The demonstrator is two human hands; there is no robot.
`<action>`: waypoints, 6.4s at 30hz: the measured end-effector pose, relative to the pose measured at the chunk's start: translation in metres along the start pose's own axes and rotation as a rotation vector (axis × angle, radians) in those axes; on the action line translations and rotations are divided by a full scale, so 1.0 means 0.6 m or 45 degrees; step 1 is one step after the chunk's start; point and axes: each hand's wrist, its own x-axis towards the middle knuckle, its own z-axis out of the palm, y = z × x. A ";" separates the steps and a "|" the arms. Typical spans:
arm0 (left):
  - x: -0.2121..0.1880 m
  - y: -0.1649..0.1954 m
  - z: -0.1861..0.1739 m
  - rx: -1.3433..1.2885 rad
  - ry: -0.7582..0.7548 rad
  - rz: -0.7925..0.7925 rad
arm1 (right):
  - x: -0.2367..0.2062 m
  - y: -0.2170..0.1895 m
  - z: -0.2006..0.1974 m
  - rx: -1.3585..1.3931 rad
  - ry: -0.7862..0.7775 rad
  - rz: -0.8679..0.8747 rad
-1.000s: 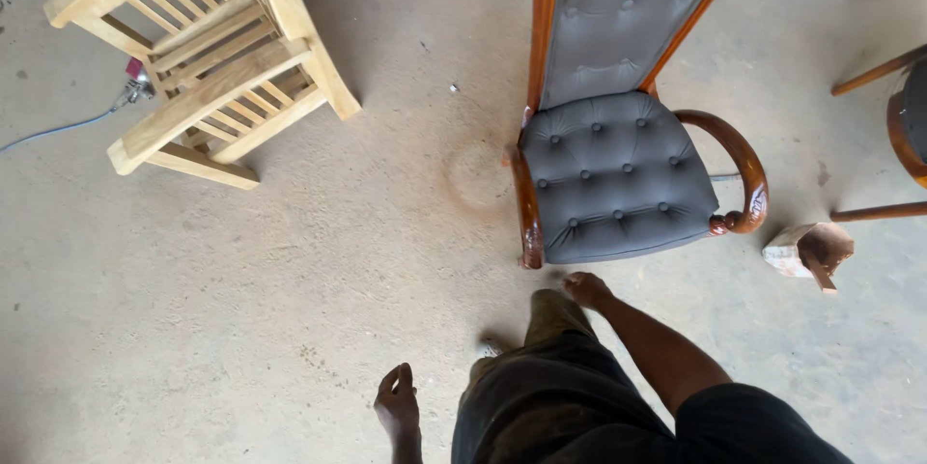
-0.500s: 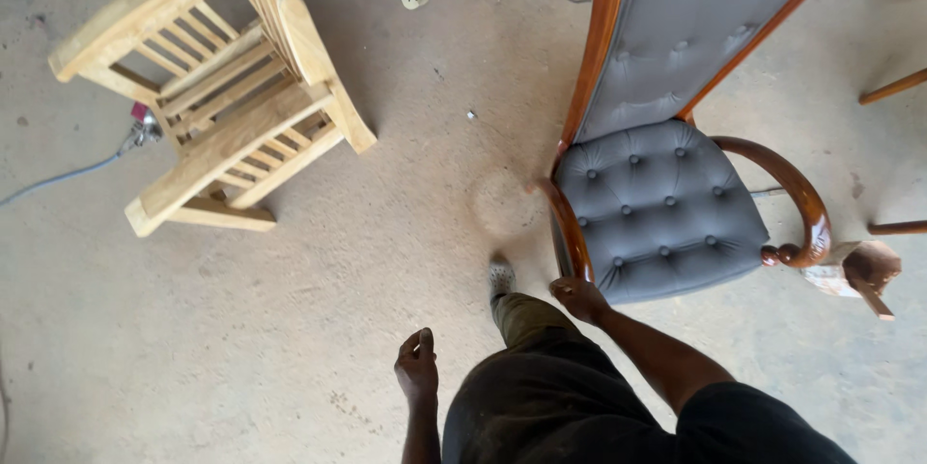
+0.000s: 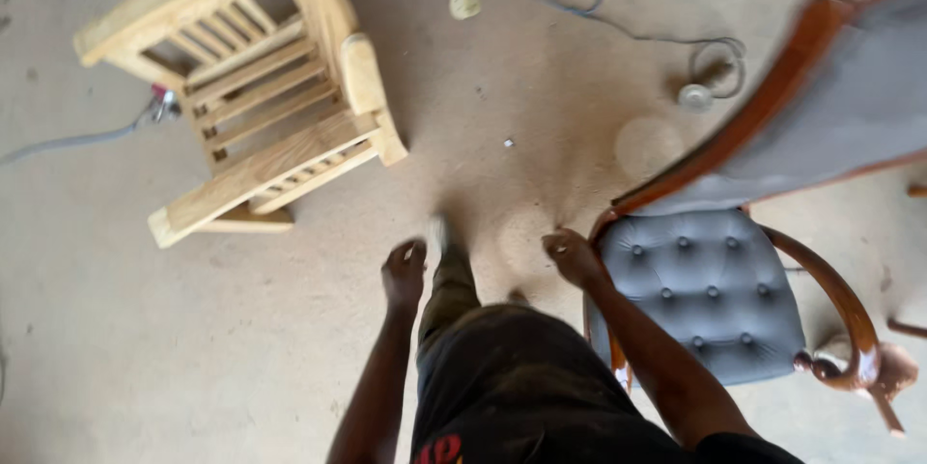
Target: The person sits on the floor and presses and rubs filler into the joints of a wooden chair frame with a finger, working along the armrest and seat rail. They then walk to a shelf, pick up a small wooden piece, return, and continue pressing filler into the chair frame joints.
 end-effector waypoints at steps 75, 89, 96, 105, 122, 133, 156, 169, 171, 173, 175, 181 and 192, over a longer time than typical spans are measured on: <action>2.731 1.002 0.359 -0.510 0.309 0.052 | 2.910 -0.058 -0.637 0.508 -0.254 0.760; 3.323 1.241 0.519 -0.450 0.049 0.015 | 3.503 -0.090 -0.753 0.602 -0.129 0.573; 3.717 1.372 0.578 -0.090 -0.009 0.376 | 3.675 -0.094 -0.841 0.329 0.111 0.886; 3.984 1.542 0.675 -0.046 0.096 -0.040 | 3.814 -0.128 -0.943 0.395 -0.044 1.211; 4.037 1.544 0.737 1.750 -0.012 0.582 | 4.251 -0.104 -1.141 -0.116 -0.234 0.542; 4.023 1.541 0.701 1.750 -0.176 -0.132 | 4.303 -0.135 -1.001 -0.668 -1.005 -0.435; 3.214 0.993 0.354 -1.221 0.898 -0.914 | 4.147 -0.552 -0.385 -0.529 -1.243 0.216; 3.141 0.954 0.258 -1.586 1.598 -1.635 | 4.056 -0.834 0.090 -0.811 -1.528 -0.088; 3.131 0.913 0.167 -1.237 1.827 -1.773 | 4.033 -0.902 0.196 -1.051 -1.463 -0.203; 3.127 0.876 0.064 -1.131 1.906 -1.830 | 4.003 -0.967 0.297 -0.995 -1.526 -0.720; 3.108 0.841 -0.010 -1.028 2.014 -1.699 | 3.965 -1.022 0.392 -1.018 -1.591 -0.766; 3.093 0.701 -0.231 -0.475 2.157 -1.175 | 3.833 -1.127 0.646 -0.722 -1.717 -0.917; 3.124 0.439 -0.488 0.101 0.685 -1.148 | 3.706 -1.086 0.801 -0.822 -1.582 -0.662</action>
